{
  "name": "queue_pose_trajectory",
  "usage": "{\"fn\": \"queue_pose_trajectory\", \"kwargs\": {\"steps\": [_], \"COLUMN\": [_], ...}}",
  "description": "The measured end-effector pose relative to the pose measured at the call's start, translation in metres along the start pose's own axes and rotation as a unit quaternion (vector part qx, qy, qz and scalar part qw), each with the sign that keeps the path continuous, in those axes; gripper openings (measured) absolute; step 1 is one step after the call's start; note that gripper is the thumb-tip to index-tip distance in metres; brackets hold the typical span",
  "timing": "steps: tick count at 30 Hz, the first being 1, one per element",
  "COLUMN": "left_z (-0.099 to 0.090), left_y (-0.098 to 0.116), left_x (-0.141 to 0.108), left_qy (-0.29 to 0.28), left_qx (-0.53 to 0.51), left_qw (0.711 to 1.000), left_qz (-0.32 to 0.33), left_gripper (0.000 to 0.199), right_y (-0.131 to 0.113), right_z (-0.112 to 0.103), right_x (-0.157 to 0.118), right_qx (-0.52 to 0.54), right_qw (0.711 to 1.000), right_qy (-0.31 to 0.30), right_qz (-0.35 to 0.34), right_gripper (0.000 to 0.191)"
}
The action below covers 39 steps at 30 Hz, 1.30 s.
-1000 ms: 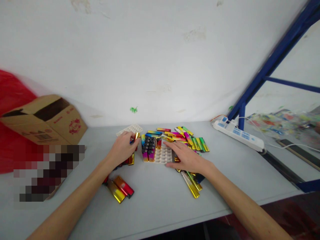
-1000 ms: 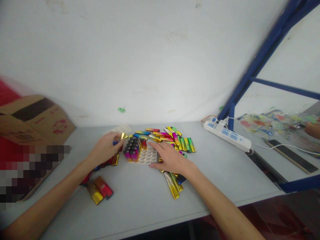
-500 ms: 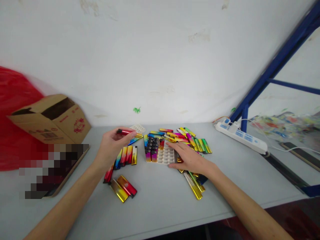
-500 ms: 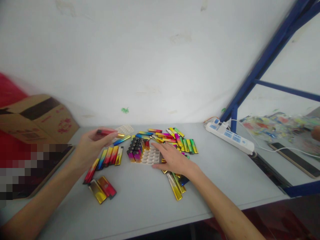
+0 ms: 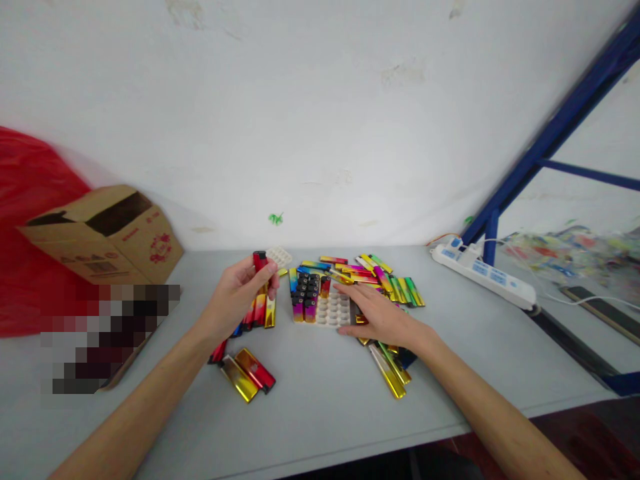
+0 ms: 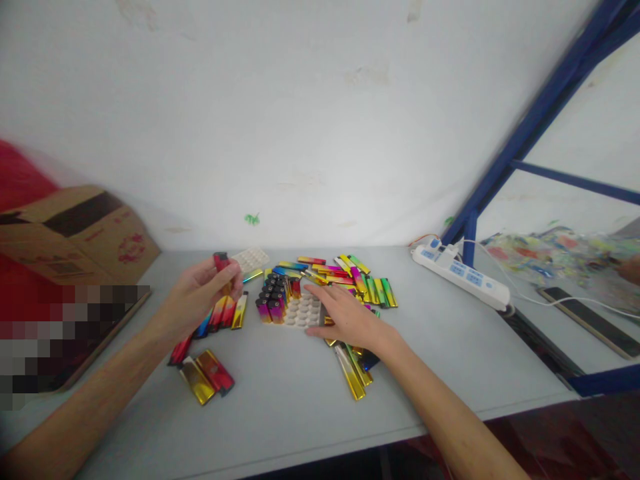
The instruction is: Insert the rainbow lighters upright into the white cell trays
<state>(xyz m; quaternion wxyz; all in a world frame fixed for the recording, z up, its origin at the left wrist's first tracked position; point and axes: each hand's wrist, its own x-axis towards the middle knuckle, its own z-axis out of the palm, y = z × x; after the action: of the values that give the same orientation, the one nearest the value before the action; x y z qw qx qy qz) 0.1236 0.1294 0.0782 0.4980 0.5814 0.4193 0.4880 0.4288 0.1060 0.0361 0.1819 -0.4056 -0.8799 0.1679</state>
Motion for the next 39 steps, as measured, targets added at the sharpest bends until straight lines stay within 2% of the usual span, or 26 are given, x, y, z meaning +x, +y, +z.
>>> {"fn": "queue_pose_trajectory", "kwargs": {"steps": [4, 7, 10, 16, 21, 29, 35, 37, 39], "left_z": [0.003, 0.004, 0.004, 0.002, 0.003, 0.011, 0.016, 0.022, 0.029], "left_y": [0.0, 0.001, 0.002, 0.002, 0.002, 0.011, 0.001, 0.007, 0.019], "left_x": [0.001, 0.001, 0.0, -0.003, -0.003, -0.006, 0.001, 0.0, -0.002], "left_qy": [0.014, 0.023, 0.041, 0.102, 0.102, 0.05, 0.034, 0.035, 0.026], "left_qx": [-0.04, 0.053, 0.142, 0.19, 0.17, 0.133, -0.024, -0.042, -0.013], "left_qw": [0.999, 0.998, 0.989, 0.976, 0.98, 0.99, 0.999, 0.998, 1.0], "left_qz": [-0.016, -0.009, 0.013, -0.01, -0.002, -0.015, -0.034, -0.028, -0.003], "left_gripper": [0.04, 0.048, 0.047, 0.036, 0.033, 0.037, 0.025, 0.025, 0.028], "right_y": [-0.001, 0.0, 0.002, 0.002, 0.0, -0.002, -0.002, -0.002, -0.002], "right_z": [-0.001, 0.0, 0.001, 0.001, 0.0, -0.002, -0.002, -0.002, -0.002], "right_x": [0.0, 0.0, 0.0, 0.0, 0.0, -0.001, 0.0, 0.001, 0.002], "right_qx": [-0.001, -0.004, -0.01, -0.014, -0.007, -0.012, -0.017, -0.017, -0.015], "right_qw": [1.0, 1.0, 1.0, 1.0, 1.0, 1.0, 1.0, 1.0, 1.0], "right_qy": [-0.004, 0.0, 0.004, 0.001, 0.002, -0.002, 0.003, 0.0, -0.001], "right_qz": [0.002, -0.008, -0.018, -0.013, -0.006, -0.005, -0.025, -0.024, -0.023], "right_gripper": [0.083, 0.08, 0.079, 0.079, 0.079, 0.079, 0.079, 0.077, 0.076]}}
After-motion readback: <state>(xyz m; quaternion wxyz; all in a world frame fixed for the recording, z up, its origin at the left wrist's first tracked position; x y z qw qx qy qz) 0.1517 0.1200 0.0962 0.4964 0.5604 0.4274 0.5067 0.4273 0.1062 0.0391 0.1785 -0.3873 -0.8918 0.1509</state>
